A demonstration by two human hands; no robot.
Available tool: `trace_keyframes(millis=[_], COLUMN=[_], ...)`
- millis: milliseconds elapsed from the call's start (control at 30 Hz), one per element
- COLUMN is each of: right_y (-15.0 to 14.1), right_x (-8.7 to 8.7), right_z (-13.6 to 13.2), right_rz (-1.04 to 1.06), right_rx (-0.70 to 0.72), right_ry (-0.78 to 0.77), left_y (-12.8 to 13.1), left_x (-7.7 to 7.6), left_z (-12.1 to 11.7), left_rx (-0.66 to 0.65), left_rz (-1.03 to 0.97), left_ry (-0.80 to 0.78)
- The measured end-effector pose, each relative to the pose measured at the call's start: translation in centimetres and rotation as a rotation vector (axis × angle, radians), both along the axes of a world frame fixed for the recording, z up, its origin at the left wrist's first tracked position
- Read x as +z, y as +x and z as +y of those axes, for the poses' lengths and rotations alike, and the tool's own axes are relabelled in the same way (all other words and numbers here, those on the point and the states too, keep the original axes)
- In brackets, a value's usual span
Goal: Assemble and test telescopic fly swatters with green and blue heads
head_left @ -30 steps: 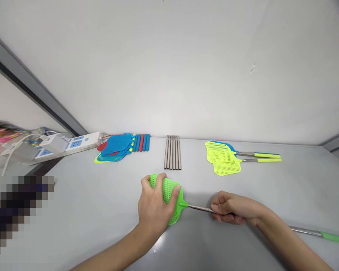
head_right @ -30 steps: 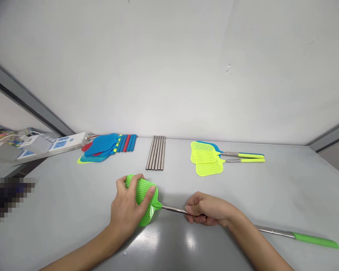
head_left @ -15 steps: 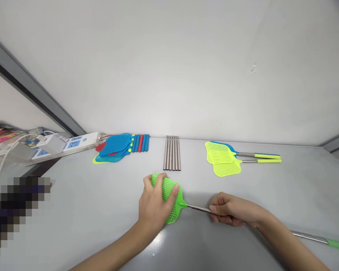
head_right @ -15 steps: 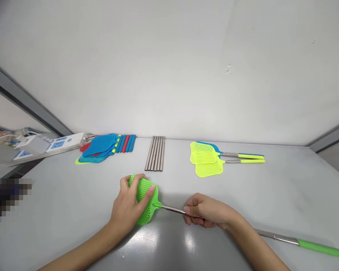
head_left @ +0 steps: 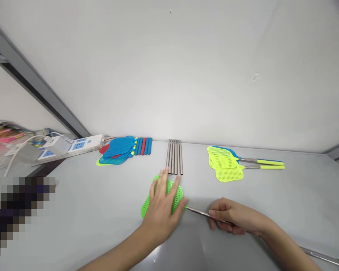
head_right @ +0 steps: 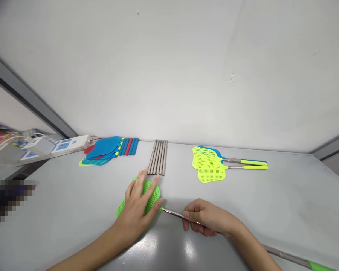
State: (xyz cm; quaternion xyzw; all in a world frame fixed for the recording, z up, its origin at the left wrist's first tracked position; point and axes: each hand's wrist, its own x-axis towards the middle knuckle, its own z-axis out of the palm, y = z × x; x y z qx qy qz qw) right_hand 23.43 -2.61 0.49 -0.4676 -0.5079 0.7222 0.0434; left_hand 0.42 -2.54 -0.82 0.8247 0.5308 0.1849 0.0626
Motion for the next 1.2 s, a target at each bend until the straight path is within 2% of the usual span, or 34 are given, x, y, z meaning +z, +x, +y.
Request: trace_keyframes(millis=[167, 300, 633, 967, 1200], right_y=[-0.1, -0.2, 0.4, 3.1, 4.3], right_x=[0.1, -0.1, 0.1, 1.3, 0.9], right_z=[-0.1, -0.1, 0.6, 1.6, 2.0], right_rz=[-0.011, 0.020, 0.070, -0.095, -0.108], right_rx=[0.003, 0.010, 0.020, -0.012, -0.042], right_ry=[0.010, 0.031, 0.138, 0.278, 0.280], left_y=[0.0, 0.2, -0.5, -1.6, -2.1], left_x=[0.4, 0.8, 1.7, 1.8, 1.7], left_z=[-0.7, -0.8, 0.7, 1.8, 2.3], left_rx=[-0.310, -0.393, -0.314, -0.207, -0.200], left_rz=[0.035, 0.022, -0.020, 0.006, -0.003], left_ry=[-0.038, -0.039, -0.077, -0.057, -0.040])
